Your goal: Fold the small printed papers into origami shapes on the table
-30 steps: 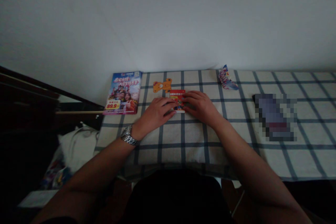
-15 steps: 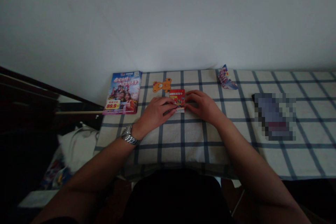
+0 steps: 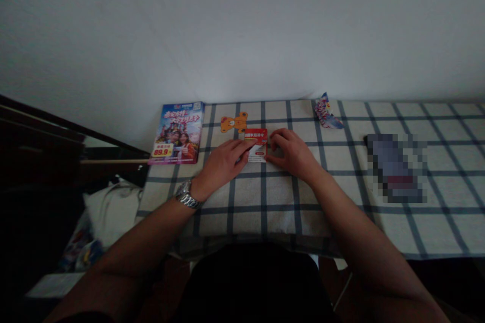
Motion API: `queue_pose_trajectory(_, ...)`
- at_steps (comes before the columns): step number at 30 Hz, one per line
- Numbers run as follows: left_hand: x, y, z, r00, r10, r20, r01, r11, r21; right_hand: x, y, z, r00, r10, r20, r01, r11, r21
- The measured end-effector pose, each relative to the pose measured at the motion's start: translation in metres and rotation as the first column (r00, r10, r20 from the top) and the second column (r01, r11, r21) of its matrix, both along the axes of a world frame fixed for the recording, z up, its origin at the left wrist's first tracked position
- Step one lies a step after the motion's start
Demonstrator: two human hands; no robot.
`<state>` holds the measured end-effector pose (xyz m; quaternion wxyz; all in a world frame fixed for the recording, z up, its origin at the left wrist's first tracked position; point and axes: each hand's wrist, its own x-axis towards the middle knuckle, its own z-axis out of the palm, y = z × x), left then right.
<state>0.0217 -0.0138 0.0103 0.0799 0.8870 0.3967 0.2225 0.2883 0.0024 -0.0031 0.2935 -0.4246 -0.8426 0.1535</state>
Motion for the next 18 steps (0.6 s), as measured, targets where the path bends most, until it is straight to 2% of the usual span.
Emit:
queue_pose_trajectory(7,-0.002,-0.003,0.007,0.999,-0.032,0.035,0.033,0.999,-0.042,-0.001,0.0,-0.001,1.0,0.003,0.001,-0.003,1.0,0.002)
queue_pose_trajectory(15,-0.007,0.0,0.009,0.981,0.101,0.166,-0.104,0.995,0.009,0.003,0.003,-0.003,1.0,0.019,0.01,-0.019,0.999,0.027)
queue_pose_trajectory(18,-0.01,0.003,0.009,0.976,0.144,0.163,-0.156,0.986,0.065,0.004,0.003,-0.001,0.999,0.042,0.023,-0.043,0.998,0.04)
